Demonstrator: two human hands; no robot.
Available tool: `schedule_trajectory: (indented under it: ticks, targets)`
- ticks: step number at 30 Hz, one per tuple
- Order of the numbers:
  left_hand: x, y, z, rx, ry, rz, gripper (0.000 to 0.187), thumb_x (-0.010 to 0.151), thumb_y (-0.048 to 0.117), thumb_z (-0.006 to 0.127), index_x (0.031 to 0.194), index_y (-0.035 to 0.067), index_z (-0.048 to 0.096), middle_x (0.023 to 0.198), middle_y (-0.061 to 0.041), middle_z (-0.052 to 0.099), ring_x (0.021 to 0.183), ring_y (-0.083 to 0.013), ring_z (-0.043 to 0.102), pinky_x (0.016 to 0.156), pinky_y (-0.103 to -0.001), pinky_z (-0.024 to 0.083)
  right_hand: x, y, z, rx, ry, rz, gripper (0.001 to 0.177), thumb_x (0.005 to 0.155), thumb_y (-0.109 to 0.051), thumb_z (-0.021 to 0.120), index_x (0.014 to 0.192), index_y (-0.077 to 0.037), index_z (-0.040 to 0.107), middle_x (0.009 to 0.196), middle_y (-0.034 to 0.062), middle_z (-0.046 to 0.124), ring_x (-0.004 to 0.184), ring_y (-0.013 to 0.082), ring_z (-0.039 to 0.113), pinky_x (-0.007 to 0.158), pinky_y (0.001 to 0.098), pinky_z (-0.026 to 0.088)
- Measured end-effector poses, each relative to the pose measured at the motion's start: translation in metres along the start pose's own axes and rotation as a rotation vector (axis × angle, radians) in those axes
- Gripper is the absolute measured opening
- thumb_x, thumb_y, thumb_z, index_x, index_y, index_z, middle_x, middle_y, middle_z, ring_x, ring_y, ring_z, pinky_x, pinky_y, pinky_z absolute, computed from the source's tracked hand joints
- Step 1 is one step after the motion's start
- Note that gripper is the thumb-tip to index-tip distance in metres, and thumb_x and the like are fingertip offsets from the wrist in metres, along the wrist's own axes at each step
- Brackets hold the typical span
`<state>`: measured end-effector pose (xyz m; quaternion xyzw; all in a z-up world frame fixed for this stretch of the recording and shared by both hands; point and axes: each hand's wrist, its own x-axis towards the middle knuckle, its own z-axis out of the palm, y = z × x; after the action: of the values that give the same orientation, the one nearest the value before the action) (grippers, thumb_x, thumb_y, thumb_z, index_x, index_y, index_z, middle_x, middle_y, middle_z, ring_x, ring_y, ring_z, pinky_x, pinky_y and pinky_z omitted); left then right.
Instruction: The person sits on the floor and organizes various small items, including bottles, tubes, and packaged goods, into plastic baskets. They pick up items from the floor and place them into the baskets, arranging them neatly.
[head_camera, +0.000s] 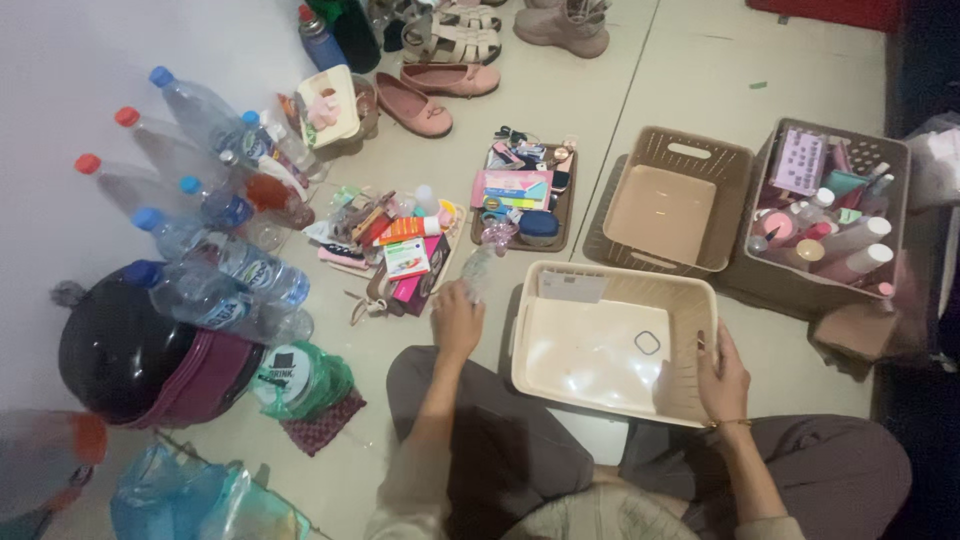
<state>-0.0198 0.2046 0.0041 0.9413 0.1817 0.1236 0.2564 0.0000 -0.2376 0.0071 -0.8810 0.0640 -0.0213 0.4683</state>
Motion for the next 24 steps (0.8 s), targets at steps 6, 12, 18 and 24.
schedule_trajectory:
  ticks: [6, 12, 18, 24]
  targets:
    - [-0.004, 0.0, 0.051, 0.234, -0.283, 0.021, 0.058, 0.087, 0.035, 0.072, 0.135, 0.01, 0.051, 0.145, -0.019, 0.044, 0.13, -0.0398, 0.048, 0.098, -0.054, 0.044, 0.003, -0.002, -0.005, 0.004, 0.045, -0.122, 0.062, 0.099, -0.008, 0.058, 0.158, -0.008, 0.043, 0.149, 0.0218, 0.056, 0.132, 0.0304, 0.058, 0.103, 0.04, 0.05]
    - [0.002, 0.007, 0.026, 0.214, -0.434, 0.054, 0.078, 0.067, 0.031, 0.085, 0.135, 0.013, 0.052, 0.146, -0.02, 0.039, 0.136, -0.0402, 0.038, 0.108, -0.053, 0.035, 0.0, -0.009, -0.006, 0.065, 0.016, -0.001, 0.063, 0.099, -0.007, 0.055, 0.16, -0.009, 0.042, 0.148, 0.0209, 0.058, 0.126, 0.0275, 0.062, 0.099, 0.0384, 0.051]
    - [0.063, -0.036, -0.041, 0.207, 0.211, 0.022, 0.078, 0.077, 0.032, 0.08, 0.144, 0.002, 0.052, 0.149, -0.03, 0.044, 0.138, -0.045, 0.043, 0.11, -0.056, 0.037, -0.003, -0.016, -0.008, 0.08, 0.015, 0.006, 0.063, 0.098, -0.004, 0.056, 0.159, -0.008, 0.041, 0.151, 0.0214, 0.055, 0.131, 0.0274, 0.059, 0.101, 0.0378, 0.049]
    - [0.079, -0.057, -0.056, 0.374, 0.046, -0.086, 0.069, 0.083, 0.04, 0.076, 0.14, 0.008, 0.055, 0.15, -0.024, 0.044, 0.134, -0.0429, 0.044, 0.108, -0.065, 0.029, 0.001, -0.017, -0.007, 0.05, 0.016, -0.007, 0.064, 0.098, -0.004, 0.057, 0.159, -0.008, 0.04, 0.153, 0.0239, 0.049, 0.138, 0.0313, 0.051, 0.105, 0.0403, 0.047]
